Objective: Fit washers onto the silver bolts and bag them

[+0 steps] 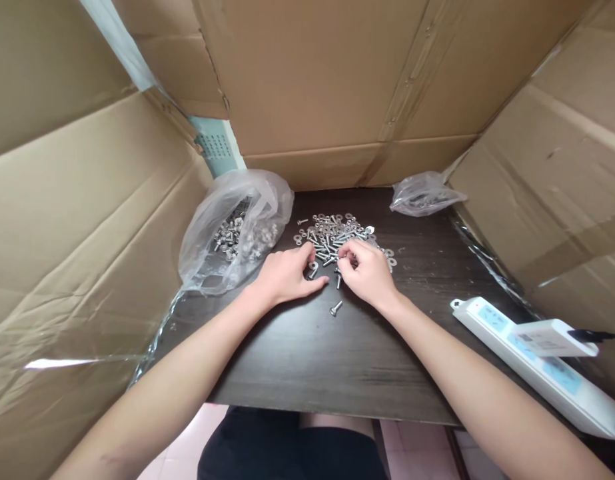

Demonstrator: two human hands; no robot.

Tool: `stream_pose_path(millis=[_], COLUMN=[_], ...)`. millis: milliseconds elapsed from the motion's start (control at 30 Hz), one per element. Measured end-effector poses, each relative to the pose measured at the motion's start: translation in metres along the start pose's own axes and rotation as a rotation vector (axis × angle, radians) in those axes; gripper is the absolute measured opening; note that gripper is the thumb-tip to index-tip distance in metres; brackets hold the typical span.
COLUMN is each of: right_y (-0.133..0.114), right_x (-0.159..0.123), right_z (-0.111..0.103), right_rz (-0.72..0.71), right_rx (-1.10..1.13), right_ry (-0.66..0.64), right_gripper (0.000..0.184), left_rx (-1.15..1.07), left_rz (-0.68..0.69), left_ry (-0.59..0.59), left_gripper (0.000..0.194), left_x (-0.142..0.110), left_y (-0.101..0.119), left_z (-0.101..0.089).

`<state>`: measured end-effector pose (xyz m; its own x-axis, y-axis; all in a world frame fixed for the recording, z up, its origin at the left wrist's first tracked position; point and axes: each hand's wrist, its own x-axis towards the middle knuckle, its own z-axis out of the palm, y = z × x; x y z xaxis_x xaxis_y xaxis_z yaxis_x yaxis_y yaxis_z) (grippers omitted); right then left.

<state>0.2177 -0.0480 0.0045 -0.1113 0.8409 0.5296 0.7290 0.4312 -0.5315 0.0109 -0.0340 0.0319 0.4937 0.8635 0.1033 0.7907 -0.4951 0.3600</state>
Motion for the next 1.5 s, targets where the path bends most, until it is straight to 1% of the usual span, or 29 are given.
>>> stream_pose_path(millis=[100, 167, 267, 333, 400, 500, 567, 633, 733, 967, 1233, 1367, 1500], right_y=[0.001, 0.002, 0.001, -0.001, -0.003, -0.008, -0.011, -0.013, -0.014, -0.012, -0.017, -0.018, -0.019], right_x=[0.000, -0.001, -0.001, -0.002, -0.003, -0.005, -0.006, -0.007, -0.008, -0.009, -0.009, -0.010, -0.011], right_z=[0.002, 0.004, 0.005, 0.005, 0.005, 0.004, 0.004, 0.003, 0.003, 0.004, 0.003, 0.004, 0.006], right_rz=[-0.024, -0.026, -0.040, -0.081, -0.145, -0.259, -0.310, -0.321, -0.292, -0.270, -0.258, -0.272, -0.285], right_rx=[-0.081, -0.118, -0.135, -0.121, -0.074, 0.025, 0.048, 0.022, -0.037, -0.080, -0.095, -0.098, -0.071], right_ry=[-0.043, -0.055, -0.058, -0.067, -0.085, -0.138, -0.192, -0.245, -0.304, -0.360, -0.406, -0.417, -0.398], right_gripper=[0.007, 0.006, 0.007, 0.007, 0.005, 0.006, 0.007, 0.009, 0.012, 0.010, 0.006, 0.007, 0.008], left_rx=[0.020, 0.013, -0.065, -0.156, -0.226, -0.205, -0.148, -0.113, -0.098, -0.080, -0.052, -0.039, -0.047], left_rz=[-0.022, 0.005, 0.122, 0.200, 0.222, 0.168, 0.114, 0.059, 0.013, 0.012, 0.050, 0.030, 0.042], left_ry=[-0.038, -0.047, -0.061, -0.056, -0.018, 0.053, 0.058, 0.031, 0.001, -0.042, -0.114, -0.157, -0.170], left_gripper=[0.032, 0.024, 0.016, 0.017, 0.021, 0.025, 0.024, 0.025, 0.026, 0.021, 0.027, 0.025, 0.024], left_x=[0.002, 0.002, 0.001, 0.001, 0.001, 0.004, 0.006, 0.008, 0.009, 0.009, 0.008, 0.008, 0.008], left_y=[-0.005, -0.007, -0.009, -0.011, -0.014, -0.020, -0.023, -0.025, -0.024, -0.019, -0.014, -0.010, -0.012], left_z=[-0.001, -0.001, 0.001, 0.002, 0.003, 0.003, 0.003, 0.003, 0.002, 0.000, -0.007, -0.010, -0.010])
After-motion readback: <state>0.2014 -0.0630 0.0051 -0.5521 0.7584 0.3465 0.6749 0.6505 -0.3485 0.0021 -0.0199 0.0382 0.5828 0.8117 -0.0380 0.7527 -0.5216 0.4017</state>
